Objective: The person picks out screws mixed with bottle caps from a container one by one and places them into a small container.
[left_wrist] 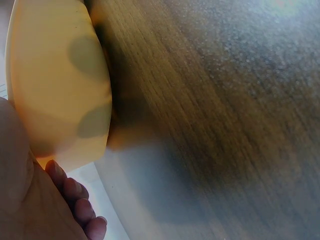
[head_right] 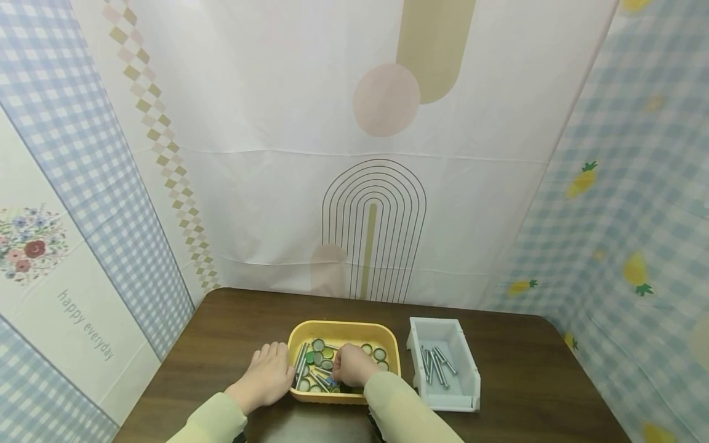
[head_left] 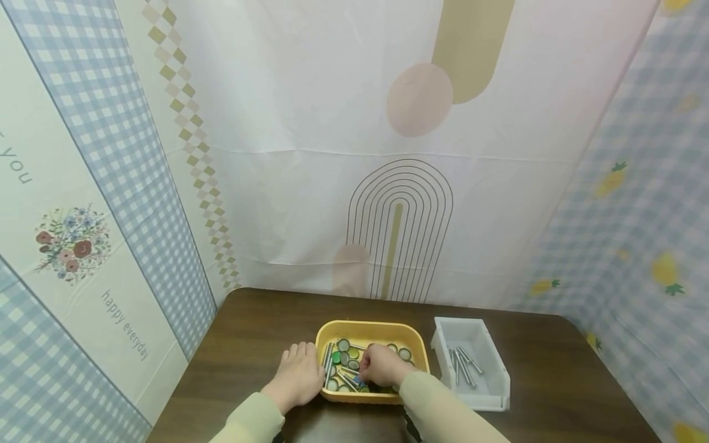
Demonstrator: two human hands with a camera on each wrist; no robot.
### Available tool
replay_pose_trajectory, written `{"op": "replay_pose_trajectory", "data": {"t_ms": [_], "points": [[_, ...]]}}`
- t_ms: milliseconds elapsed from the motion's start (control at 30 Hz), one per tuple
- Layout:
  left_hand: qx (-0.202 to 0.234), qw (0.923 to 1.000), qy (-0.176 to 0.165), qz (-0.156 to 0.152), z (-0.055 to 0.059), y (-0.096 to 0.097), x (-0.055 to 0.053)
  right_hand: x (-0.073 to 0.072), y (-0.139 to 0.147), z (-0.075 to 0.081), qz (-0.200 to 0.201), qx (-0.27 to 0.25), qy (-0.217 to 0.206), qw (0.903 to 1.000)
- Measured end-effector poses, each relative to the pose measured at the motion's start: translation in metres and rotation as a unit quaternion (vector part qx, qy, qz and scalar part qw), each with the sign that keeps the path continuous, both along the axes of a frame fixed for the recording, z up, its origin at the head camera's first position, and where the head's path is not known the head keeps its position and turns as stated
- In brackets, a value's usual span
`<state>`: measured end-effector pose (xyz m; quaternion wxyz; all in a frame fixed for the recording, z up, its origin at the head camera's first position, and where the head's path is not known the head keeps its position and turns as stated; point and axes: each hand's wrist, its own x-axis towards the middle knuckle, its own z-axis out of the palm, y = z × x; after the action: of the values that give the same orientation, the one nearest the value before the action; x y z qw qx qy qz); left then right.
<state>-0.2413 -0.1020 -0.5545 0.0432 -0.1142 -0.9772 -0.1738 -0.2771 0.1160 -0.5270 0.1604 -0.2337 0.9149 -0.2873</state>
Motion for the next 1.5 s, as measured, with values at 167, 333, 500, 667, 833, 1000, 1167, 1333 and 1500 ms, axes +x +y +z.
{"op": "replay_pose_trajectory", "data": {"t_ms": [167, 333, 500, 667, 833, 1000, 1167, 1333, 1500], "points": [[-0.001, 1.0000, -0.005, -0.001, 0.004, 0.002, 0.001, 0.000, 0.000, 0.000, 0.011, 0.017, 0.015, 0.9997], [-0.004, 1.0000, -0.008, -0.004, 0.006, 0.002, 0.002, 0.002, 0.000, 0.005, 0.022, 0.041, 0.019, 0.9987], [0.001, 1.0000, -0.004, -0.004, 0.003, 0.001, 0.001, 0.001, 0.001, 0.011, 0.001, 0.024, 0.022, 0.9995], [0.003, 1.0000, -0.007, -0.001, 0.001, 0.001, 0.000, -0.004, 0.006, 0.009, -0.036, -0.024, 0.018, 0.9989], [0.001, 0.9999, -0.011, -0.004, 0.008, 0.002, 0.004, -0.009, 0.014, 0.012, -0.051, -0.028, 0.048, 0.9971], [-0.003, 0.9997, -0.022, 0.002, 0.011, 0.002, 0.003, -0.012, 0.022, 0.008, -0.071, -0.078, 0.034, 0.9938], [-0.006, 0.9997, -0.022, 0.005, 0.008, 0.003, 0.003, -0.014, 0.028, 0.008, -0.079, -0.101, 0.037, 0.9910], [-0.004, 0.9996, -0.027, 0.005, 0.009, 0.003, 0.003, -0.016, 0.031, 0.008, -0.086, -0.106, 0.031, 0.9901], [0.000, 0.9996, -0.027, 0.003, 0.010, 0.003, 0.004, -0.016, 0.034, 0.008, -0.086, -0.119, 0.030, 0.9886]]}}
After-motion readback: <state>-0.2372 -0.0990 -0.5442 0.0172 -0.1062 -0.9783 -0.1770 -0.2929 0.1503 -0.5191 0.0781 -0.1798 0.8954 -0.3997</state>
